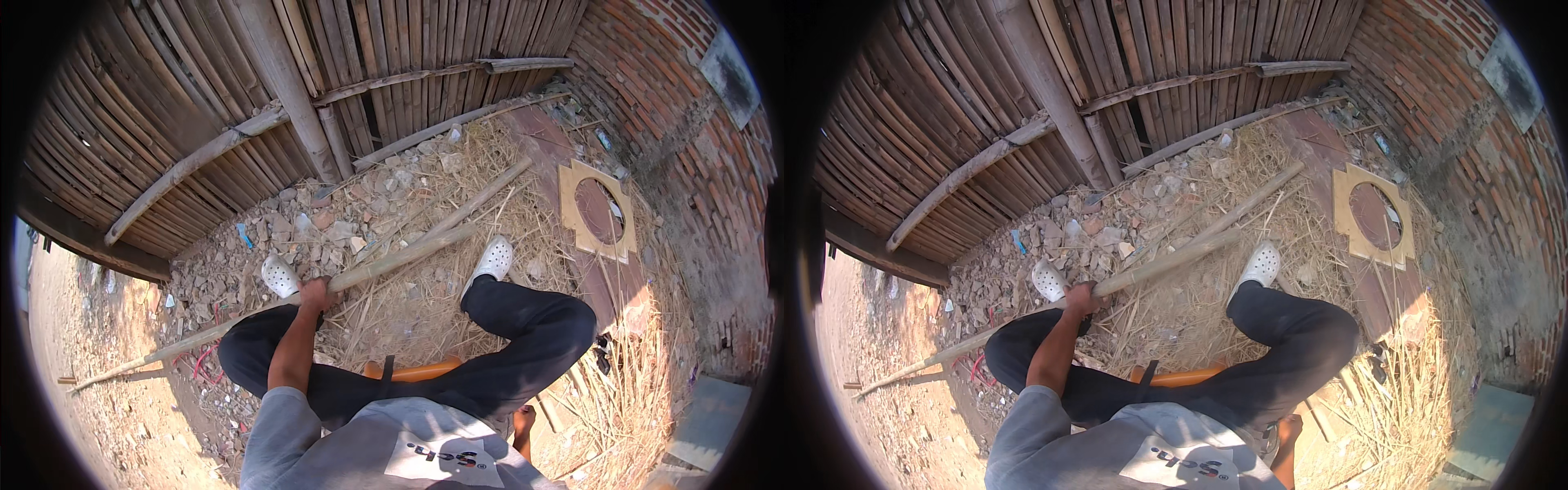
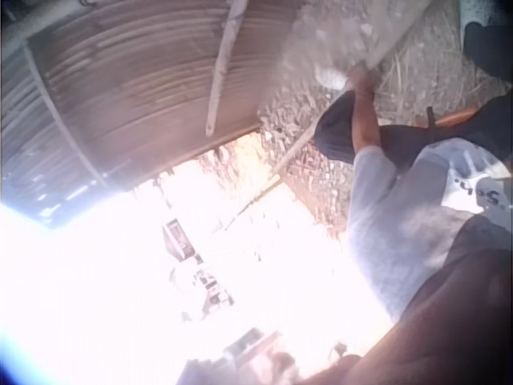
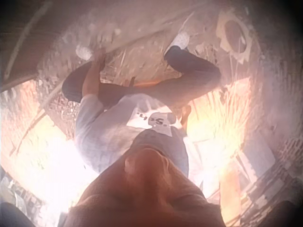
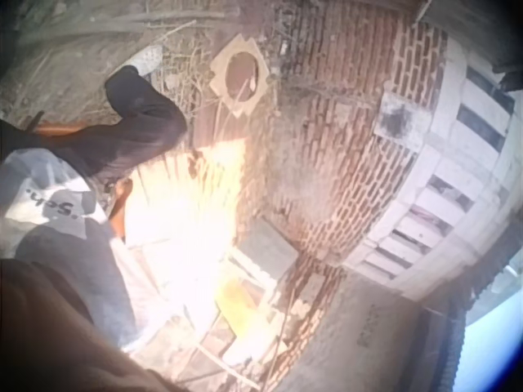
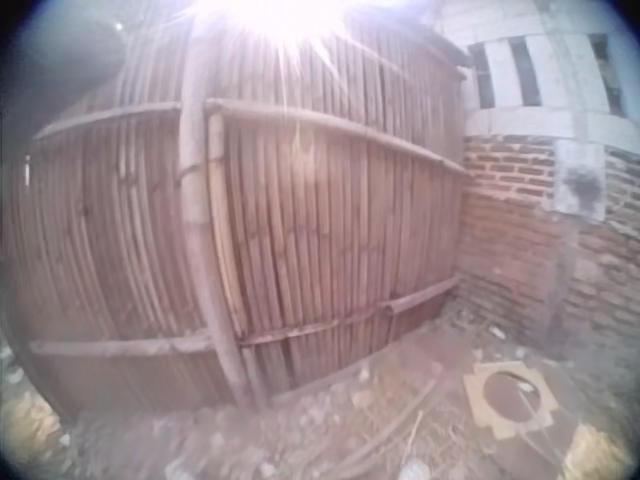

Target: The person sits on a low stool and uses a hand saw to cut a long bamboo pole resting between their legs. They saw through the pole, pause to separate the cut section, and then resume sawing at a new location on the remaining length.

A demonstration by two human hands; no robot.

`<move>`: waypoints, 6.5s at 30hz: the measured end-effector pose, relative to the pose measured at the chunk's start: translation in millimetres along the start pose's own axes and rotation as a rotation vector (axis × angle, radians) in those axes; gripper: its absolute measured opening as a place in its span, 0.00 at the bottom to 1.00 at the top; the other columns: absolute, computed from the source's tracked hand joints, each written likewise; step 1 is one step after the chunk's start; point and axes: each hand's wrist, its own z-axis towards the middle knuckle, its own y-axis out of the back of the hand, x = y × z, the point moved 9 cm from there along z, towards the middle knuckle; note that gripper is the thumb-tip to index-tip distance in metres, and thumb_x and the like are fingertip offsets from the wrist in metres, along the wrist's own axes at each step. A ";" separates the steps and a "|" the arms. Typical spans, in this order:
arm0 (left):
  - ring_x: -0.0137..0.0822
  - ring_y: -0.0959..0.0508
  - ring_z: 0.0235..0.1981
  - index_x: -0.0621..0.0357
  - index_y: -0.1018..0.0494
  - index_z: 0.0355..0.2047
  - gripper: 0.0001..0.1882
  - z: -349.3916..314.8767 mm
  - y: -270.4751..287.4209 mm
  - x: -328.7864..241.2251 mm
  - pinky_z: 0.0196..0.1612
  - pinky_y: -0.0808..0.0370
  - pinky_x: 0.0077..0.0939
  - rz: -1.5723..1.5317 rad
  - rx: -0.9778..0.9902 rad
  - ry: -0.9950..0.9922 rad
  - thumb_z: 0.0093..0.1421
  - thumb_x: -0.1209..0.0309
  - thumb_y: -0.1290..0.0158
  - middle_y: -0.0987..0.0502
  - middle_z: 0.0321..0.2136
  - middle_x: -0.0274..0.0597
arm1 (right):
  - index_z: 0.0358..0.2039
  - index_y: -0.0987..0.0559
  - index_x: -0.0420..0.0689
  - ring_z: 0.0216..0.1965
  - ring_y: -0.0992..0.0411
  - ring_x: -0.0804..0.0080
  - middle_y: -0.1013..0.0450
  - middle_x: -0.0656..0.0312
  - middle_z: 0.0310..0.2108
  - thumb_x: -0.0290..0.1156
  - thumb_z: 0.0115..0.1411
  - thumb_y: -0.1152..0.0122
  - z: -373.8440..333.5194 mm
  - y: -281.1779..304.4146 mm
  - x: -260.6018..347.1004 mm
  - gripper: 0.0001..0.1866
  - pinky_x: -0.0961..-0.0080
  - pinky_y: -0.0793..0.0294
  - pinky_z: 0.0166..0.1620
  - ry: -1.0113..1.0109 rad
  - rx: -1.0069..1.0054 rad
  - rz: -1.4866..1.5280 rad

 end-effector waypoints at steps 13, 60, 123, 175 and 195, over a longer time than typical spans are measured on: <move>0.43 0.21 0.44 0.47 0.26 0.48 0.27 115.7 74.9 -295.0 0.53 0.44 0.48 -0.163 -0.090 -0.269 0.52 0.48 0.42 0.19 0.39 0.44 | 0.27 0.27 0.39 0.24 0.31 0.79 0.29 0.64 0.23 0.14 0.46 0.39 57.0 -15.0 83.1 0.09 0.81 0.29 0.31 0.135 0.083 0.491; 0.50 0.37 0.61 0.46 0.43 0.63 0.53 -43.3 51.7 36.1 0.57 0.44 0.68 -0.380 -0.164 0.470 0.39 0.46 0.32 0.37 0.61 0.47 | 0.32 0.29 0.47 0.12 0.35 0.70 0.32 0.60 0.17 0.36 0.59 0.39 51.7 -443.0 443.5 0.09 0.70 0.38 0.13 -0.346 0.627 0.719; 0.51 0.20 0.38 0.53 0.22 0.42 0.23 14.8 2.5 -42.7 0.43 0.25 0.43 -0.319 -0.221 -0.196 0.47 0.56 0.35 0.20 0.33 0.50 | 0.47 0.34 0.42 0.28 0.23 0.66 0.26 0.54 0.33 0.24 0.60 0.40 99.9 -258.1 574.7 0.17 0.70 0.19 0.32 0.084 1.111 0.991; 0.40 0.31 0.56 0.42 0.24 0.46 0.23 3.2 31.9 22.2 0.57 0.39 0.58 -0.280 -0.376 0.233 0.46 0.66 0.36 0.28 0.52 0.36 | 0.37 0.26 0.39 0.26 0.21 0.65 0.24 0.56 0.30 0.22 0.59 0.39 108.3 -299.8 570.5 0.07 0.72 0.17 0.29 -0.010 0.813 1.068; 0.39 0.27 0.54 0.36 0.23 0.45 0.25 24.9 10.0 47.1 0.54 0.43 0.68 -0.299 -0.264 0.225 0.44 0.55 0.33 0.24 0.50 0.31 | 0.41 0.30 0.39 0.24 0.24 0.71 0.26 0.59 0.28 0.22 0.60 0.40 102.5 -212.7 598.7 0.10 0.75 0.21 0.29 0.186 0.825 1.093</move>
